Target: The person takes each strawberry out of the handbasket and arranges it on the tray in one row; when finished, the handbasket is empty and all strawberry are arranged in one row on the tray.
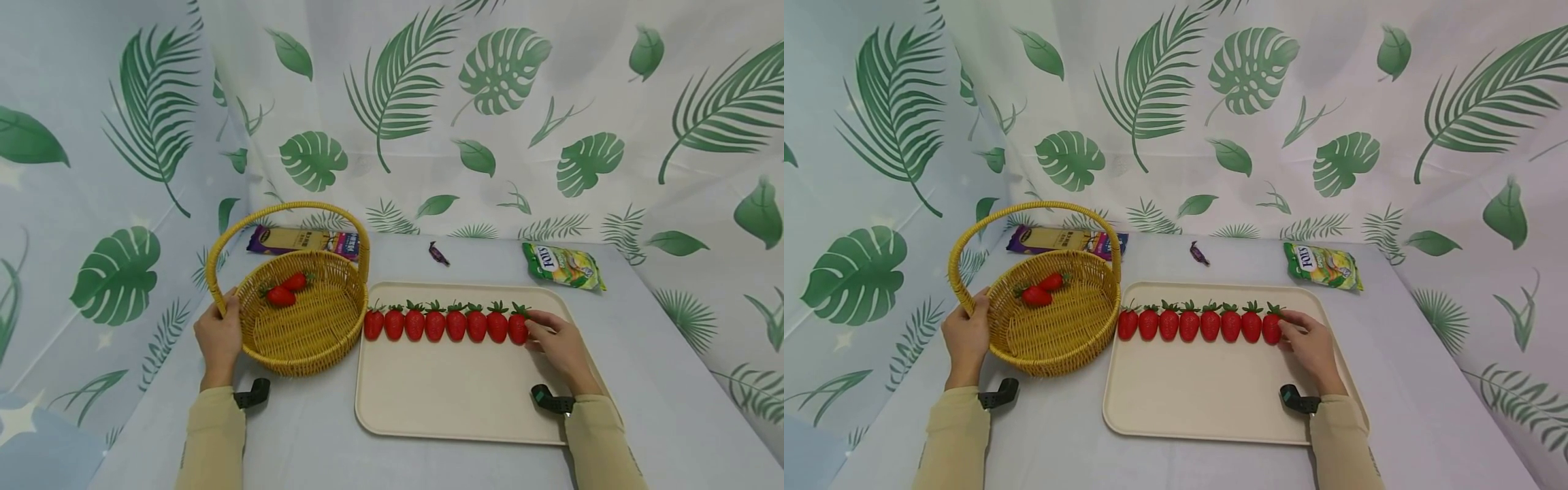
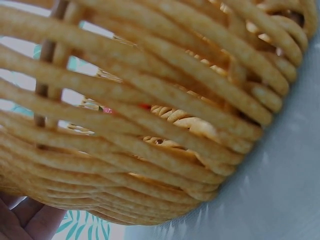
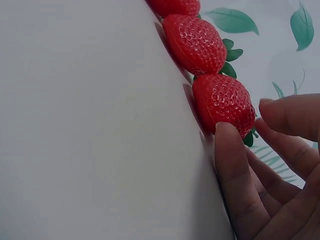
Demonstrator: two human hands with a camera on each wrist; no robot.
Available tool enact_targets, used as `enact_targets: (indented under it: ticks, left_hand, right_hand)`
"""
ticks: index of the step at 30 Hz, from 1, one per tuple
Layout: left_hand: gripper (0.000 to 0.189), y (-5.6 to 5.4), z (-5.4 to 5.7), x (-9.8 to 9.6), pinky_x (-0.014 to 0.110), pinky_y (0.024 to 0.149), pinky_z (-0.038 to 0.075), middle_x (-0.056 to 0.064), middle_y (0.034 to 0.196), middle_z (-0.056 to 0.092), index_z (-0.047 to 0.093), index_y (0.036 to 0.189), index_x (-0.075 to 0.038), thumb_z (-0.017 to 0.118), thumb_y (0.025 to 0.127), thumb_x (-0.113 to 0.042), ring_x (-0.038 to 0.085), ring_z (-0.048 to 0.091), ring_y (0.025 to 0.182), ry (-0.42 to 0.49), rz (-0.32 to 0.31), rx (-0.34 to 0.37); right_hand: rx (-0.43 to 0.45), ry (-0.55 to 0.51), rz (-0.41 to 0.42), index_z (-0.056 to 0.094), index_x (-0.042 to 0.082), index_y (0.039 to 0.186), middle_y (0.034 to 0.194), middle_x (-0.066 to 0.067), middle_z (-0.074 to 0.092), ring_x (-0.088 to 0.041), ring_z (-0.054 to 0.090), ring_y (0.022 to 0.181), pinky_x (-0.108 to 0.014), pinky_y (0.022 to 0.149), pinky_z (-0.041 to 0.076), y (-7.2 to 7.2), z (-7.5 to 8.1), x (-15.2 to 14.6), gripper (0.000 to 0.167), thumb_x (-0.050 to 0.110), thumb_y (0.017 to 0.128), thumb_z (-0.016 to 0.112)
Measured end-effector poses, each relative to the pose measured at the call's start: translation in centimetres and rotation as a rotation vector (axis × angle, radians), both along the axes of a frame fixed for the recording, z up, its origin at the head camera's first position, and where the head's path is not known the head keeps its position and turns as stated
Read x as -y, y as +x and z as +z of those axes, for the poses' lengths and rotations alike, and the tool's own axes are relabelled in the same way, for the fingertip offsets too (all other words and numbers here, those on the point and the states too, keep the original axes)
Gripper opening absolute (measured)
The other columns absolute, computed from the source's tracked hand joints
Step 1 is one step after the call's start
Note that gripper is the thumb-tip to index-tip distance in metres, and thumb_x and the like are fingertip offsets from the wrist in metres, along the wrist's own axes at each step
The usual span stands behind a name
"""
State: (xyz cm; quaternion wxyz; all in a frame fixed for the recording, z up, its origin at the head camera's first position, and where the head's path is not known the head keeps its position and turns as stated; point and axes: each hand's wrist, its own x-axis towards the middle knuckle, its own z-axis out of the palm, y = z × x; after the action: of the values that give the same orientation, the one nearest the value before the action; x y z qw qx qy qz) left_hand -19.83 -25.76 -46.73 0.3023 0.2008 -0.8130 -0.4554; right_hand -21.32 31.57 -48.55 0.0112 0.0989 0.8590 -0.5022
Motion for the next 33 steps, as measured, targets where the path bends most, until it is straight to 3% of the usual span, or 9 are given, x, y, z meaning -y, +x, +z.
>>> enact_targets:
  ticks: [4, 7, 9, 11, 15, 18, 21, 26, 33]
  left_hand:
    - [0.04, 0.0, 0.1, 0.0, 0.026, 0.048, 0.029, 0.021, 0.08, 0.065, 0.069, 0.122, -0.009, 0.051, 0.102, -0.039, 0.015, 0.036, 0.051, -0.004, -0.008, -0.017]
    - [0.039, 0.0, 0.2, 0.0, 0.026, 0.045, 0.027, 0.02, 0.078, 0.065, 0.071, 0.12, -0.009, 0.052, 0.102, -0.038, 0.012, 0.032, 0.047, -0.015, -0.007, -0.029]
    - [0.038, 0.0, 0.3, 0.0, 0.023, 0.047, 0.028, 0.022, 0.081, 0.067, 0.07, 0.12, -0.008, 0.052, 0.102, -0.037, 0.008, 0.034, 0.049, -0.025, -0.003, -0.027]
    - [0.038, 0.0, 0.3, 0.0, 0.022, 0.051, 0.03, 0.021, 0.091, 0.07, 0.069, 0.123, -0.009, 0.052, 0.102, -0.036, 0.009, 0.039, 0.054, -0.019, 0.0, -0.02]
    - [0.038, 0.1, 0.3, -0.2, 0.024, 0.061, 0.035, 0.022, 0.103, 0.069, 0.066, 0.128, -0.01, 0.051, 0.102, -0.034, 0.022, 0.054, 0.071, 0.01, -0.014, 0.0]
    - [0.039, 0.1, 0.2, -0.2, 0.026, 0.064, 0.036, 0.022, 0.107, 0.069, 0.065, 0.128, -0.01, 0.05, 0.103, -0.035, 0.028, 0.057, 0.079, 0.023, -0.016, 0.009]
    - [0.039, 0.1, 0.1, -0.3, 0.026, 0.059, 0.035, 0.022, 0.101, 0.069, 0.065, 0.129, -0.011, 0.049, 0.103, -0.035, 0.025, 0.053, 0.07, 0.018, -0.012, 0.012]
    - [0.037, 0.0, 0.1, -0.2, 0.026, 0.05, 0.032, 0.022, 0.086, 0.067, 0.066, 0.128, -0.011, 0.051, 0.103, -0.034, 0.016, 0.04, 0.053, 0.007, -0.01, 0.005]
    - [0.039, 0.4, 0.1, 0.1, 0.026, 0.049, 0.032, 0.022, 0.084, 0.066, 0.066, 0.128, -0.012, 0.051, 0.102, -0.037, 0.015, 0.039, 0.053, 0.009, 0.001, 0.011]
  right_hand:
    - [-0.004, 0.005, -0.093, 0.05, 0.007, 0.14, 0.13, -0.018, 0.051, -0.014, 0.063, 0.084, -0.02, 0.069, 0.053, 0.1, 0.4, -0.1, 0.051, 0.04, 0.102, 0.048]
    - [-0.067, -0.016, -0.196, 0.056, 0.006, 0.134, 0.117, -0.009, 0.056, -0.01, 0.061, 0.077, -0.02, 0.064, 0.053, 0.2, 1.0, 0.2, 0.046, 0.038, 0.101, 0.052]
    - [-0.13, -0.084, -0.25, 0.06, 0.004, 0.129, 0.107, -0.002, 0.06, -0.011, 0.059, 0.077, -0.02, 0.062, 0.053, 0.1, 1.5, 0.6, 0.042, 0.034, 0.099, 0.056]
    - [-0.183, -0.182, -0.244, 0.062, 0.002, 0.125, 0.099, 0.003, 0.063, -0.013, 0.058, 0.079, -0.021, 0.062, 0.054, 0.1, 2.1, 1.0, 0.039, 0.03, 0.098, 0.061]
    - [-0.211, -0.344, -0.117, 0.061, 0.002, 0.124, 0.1, 0.005, 0.067, -0.015, 0.06, 0.083, -0.022, 0.066, 0.055, 0.1, 3.2, 1.7, 0.039, 0.029, 0.096, 0.064]
    - [-0.18, -0.387, 0.011, 0.061, 0.006, 0.124, 0.106, 0.005, 0.065, -0.016, 0.06, 0.088, -0.022, 0.071, 0.054, 0.1, 4.2, 2.5, 0.038, 0.034, 0.097, 0.061]
    - [-0.143, -0.423, 0.103, 0.062, 0.011, 0.121, 0.107, 0.004, 0.064, -0.017, 0.059, 0.091, -0.022, 0.073, 0.054, -0.1, 5.2, 3.9, 0.033, 0.035, 0.098, 0.06]
    - [-0.082, -0.387, 0.231, 0.062, 0.011, 0.12, 0.109, -0.001, 0.065, -0.02, 0.058, 0.091, -0.025, 0.076, 0.054, -1.2, 6.8, 7.1, 0.034, 0.037, 0.098, 0.059]
    - [-0.02, -0.353, 0.425, 0.058, 0.003, 0.127, 0.122, -0.015, 0.061, -0.033, 0.057, 0.105, -0.038, 0.086, 0.054, -2.9, 8.1, 13.2, 0.042, 0.033, 0.098, 0.06]
